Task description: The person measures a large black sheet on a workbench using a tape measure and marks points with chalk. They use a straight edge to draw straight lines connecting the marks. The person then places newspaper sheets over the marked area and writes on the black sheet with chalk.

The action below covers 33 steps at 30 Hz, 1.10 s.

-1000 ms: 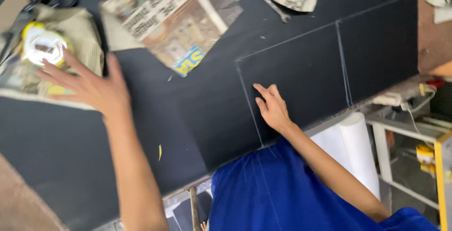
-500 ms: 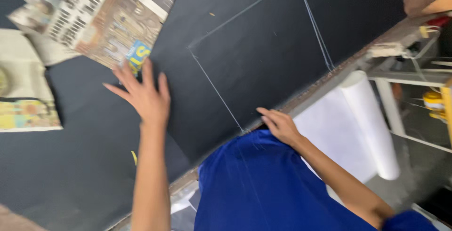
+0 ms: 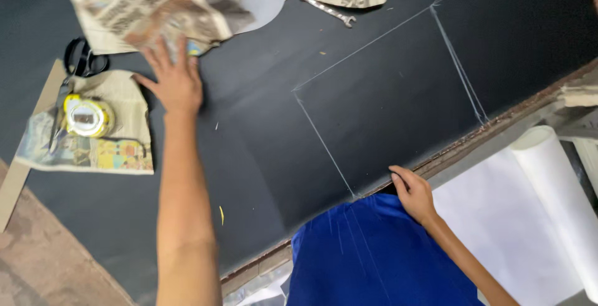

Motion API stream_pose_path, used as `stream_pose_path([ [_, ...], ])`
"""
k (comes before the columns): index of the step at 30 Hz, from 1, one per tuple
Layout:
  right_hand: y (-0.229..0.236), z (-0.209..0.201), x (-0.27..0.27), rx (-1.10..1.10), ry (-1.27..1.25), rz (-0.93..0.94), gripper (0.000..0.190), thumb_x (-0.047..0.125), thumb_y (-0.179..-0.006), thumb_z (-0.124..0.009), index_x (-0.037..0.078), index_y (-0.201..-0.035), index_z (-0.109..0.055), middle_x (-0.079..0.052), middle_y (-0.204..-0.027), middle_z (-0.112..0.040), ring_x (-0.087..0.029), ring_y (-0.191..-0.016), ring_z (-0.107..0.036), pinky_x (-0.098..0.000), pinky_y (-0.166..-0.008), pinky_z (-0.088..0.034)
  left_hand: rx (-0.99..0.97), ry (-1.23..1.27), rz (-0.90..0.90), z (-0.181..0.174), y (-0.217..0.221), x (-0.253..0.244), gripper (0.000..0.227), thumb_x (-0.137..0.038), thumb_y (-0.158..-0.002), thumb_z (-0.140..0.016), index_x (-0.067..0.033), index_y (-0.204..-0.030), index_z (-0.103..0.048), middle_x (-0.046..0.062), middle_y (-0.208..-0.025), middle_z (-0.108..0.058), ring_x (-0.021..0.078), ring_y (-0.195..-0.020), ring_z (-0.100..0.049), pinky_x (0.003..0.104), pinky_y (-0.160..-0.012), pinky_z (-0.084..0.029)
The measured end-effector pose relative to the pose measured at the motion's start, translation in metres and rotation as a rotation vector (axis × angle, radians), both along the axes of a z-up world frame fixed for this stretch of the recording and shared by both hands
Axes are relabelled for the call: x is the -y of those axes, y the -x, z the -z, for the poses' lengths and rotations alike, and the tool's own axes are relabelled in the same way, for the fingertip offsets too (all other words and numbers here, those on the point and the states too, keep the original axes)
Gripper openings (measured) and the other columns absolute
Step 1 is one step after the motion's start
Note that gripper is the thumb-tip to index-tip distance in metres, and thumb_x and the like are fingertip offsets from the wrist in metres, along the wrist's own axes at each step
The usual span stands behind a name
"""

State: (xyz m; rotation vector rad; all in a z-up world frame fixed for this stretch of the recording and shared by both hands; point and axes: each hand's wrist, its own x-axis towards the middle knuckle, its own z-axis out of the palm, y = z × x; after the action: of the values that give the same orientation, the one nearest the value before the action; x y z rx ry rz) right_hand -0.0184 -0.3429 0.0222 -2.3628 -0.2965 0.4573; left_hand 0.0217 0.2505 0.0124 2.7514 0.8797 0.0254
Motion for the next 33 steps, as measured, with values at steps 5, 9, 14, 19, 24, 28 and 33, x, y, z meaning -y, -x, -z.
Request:
stream_pose_path([
  [5,-0.018,0.004,-0.012,0.003,-0.029,-0.009,0.024,0.017,-0.099,-0.065,0.006,-0.119,-0.073,-0.015,-0.115,-0.075,-0.027,-0.1,-0.073,-0.0345,-0.085,-0.055,0.036,0.071,0.056,-0.015,-0.003,-0.025,0.054,-0.042,-0.104,-0.061,-0.0238,-0.153,-0.049,0.018,-0.165,-0.029,0.0461,-0.151,-0.018,0.078,-0.112,-0.004],
  [9,-0.03,-0.005,-0.043,-0.012,-0.013,0.058,0.024,0.016,-0.1,-0.065,0.006,-0.119,-0.073,-0.014,-0.105,-0.076,-0.024,-0.087,-0.071,-0.034,-0.078,-0.055,0.357,0.071,0.123,-0.041,0.029,-0.005,0.037,-0.022,-0.103,-0.07,-0.0099,-0.138,-0.065,0.018,-0.152,-0.051,0.0412,-0.142,-0.044,0.061,-0.118,-0.029],
  [14,-0.045,-0.024,-0.067,0.031,0.087,0.081,0.021,0.015,-0.097,-0.068,0.006,-0.115,-0.074,-0.013,-0.094,-0.073,-0.024,-0.074,-0.067,-0.0345,-0.071,-0.053,0.562,0.104,-0.086,-0.038,0.081,0.04,0.026,0.002,-0.103,-0.061,0.001,-0.128,-0.067,0.021,-0.132,-0.066,0.041,-0.124,-0.063,0.045,-0.109,-0.05],
  [19,-0.11,-0.015,-0.113,0.221,-0.038,-0.004,0.03,0.016,-0.096,-0.072,0.003,-0.122,-0.067,-0.014,-0.104,-0.062,-0.025,-0.081,-0.063,-0.0349,-0.072,-0.053,0.502,0.047,-0.029,-0.02,0.105,0.125,0.027,0.002,-0.098,-0.058,0.0004,-0.123,-0.067,0.025,-0.14,-0.058,0.0451,-0.138,-0.051,0.058,-0.121,-0.034],
  [24,-0.267,0.023,-0.173,0.357,-0.154,0.075,0.091,0.034,-0.091,-0.09,-0.003,-0.154,-0.036,-0.025,-0.131,-0.038,-0.034,-0.112,-0.052,-0.0419,-0.092,-0.053,0.378,0.062,-0.066,0.0,0.115,0.192,0.029,-0.005,-0.097,-0.06,-0.0044,-0.125,-0.069,0.024,-0.148,-0.049,0.0451,-0.146,-0.041,0.064,-0.123,-0.024],
  [28,-0.384,0.027,-0.228,-0.024,-0.16,0.174,0.067,0.04,-0.089,-0.089,-0.004,-0.131,-0.063,-0.019,-0.136,-0.04,-0.031,-0.118,-0.055,-0.0413,-0.092,-0.051,0.375,0.073,-0.111,0.002,0.116,0.2,0.029,-0.007,-0.098,-0.06,-0.0043,-0.125,-0.069,0.023,-0.149,-0.05,0.0438,-0.146,-0.042,0.063,-0.124,-0.024],
  [33,-0.389,-0.014,-0.24,-0.411,-0.419,0.223,0.024,0.023,-0.093,-0.071,0.006,-0.11,-0.072,-0.011,-0.105,-0.07,-0.024,-0.09,-0.062,-0.0456,-0.074,-0.041,0.398,0.132,-0.13,-0.016,0.111,0.194,0.028,-0.008,-0.098,-0.06,-0.0038,-0.124,-0.069,0.022,-0.147,-0.051,0.0419,-0.145,-0.042,0.061,-0.123,-0.025],
])
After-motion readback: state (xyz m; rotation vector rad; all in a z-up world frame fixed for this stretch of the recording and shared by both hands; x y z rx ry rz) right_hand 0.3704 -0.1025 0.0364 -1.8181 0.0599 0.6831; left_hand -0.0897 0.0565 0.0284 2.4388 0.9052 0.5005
